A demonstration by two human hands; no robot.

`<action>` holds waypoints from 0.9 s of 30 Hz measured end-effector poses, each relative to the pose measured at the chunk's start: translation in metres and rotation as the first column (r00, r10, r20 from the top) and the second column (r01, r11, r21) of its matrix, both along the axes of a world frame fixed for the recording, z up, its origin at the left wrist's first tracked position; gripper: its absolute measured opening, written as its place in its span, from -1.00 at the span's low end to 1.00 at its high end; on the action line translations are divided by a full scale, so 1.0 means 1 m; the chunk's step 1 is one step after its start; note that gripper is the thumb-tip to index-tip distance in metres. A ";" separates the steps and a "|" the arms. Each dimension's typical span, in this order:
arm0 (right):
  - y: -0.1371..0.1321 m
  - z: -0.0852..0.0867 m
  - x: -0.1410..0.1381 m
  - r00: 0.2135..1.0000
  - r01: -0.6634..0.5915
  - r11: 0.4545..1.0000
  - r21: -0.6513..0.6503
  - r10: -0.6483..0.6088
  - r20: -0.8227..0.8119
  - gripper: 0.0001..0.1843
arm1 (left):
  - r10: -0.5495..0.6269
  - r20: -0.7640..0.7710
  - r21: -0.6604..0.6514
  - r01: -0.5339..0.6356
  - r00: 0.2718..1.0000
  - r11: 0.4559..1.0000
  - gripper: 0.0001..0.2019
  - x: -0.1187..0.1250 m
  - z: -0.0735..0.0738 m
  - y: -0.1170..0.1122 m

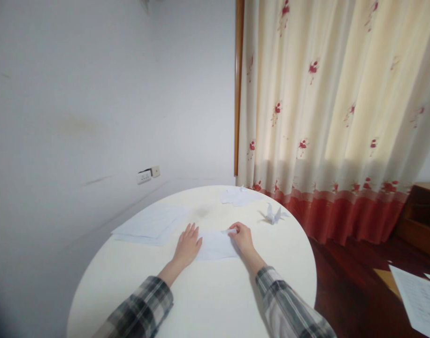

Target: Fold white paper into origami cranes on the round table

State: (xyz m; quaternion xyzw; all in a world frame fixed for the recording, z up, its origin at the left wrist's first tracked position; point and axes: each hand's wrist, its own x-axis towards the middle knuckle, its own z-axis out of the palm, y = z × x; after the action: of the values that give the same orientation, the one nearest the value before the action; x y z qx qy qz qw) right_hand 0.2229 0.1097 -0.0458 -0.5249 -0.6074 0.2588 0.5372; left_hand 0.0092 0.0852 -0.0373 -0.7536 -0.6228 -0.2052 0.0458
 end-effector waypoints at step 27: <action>-0.026 0.018 -0.013 0.912 -0.391 0.919 -0.040 0.393 0.117 -0.75 | -0.166 0.084 -0.124 0.176 0.983 0.977 -0.53 0.005 0.003 -0.005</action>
State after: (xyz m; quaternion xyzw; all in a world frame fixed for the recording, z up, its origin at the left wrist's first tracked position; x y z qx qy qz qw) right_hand 0.2096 0.0837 -0.0278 -0.4117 -0.7299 0.3334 0.4319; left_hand 0.0138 0.0804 -0.0340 -0.7977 -0.5690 -0.1947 -0.0443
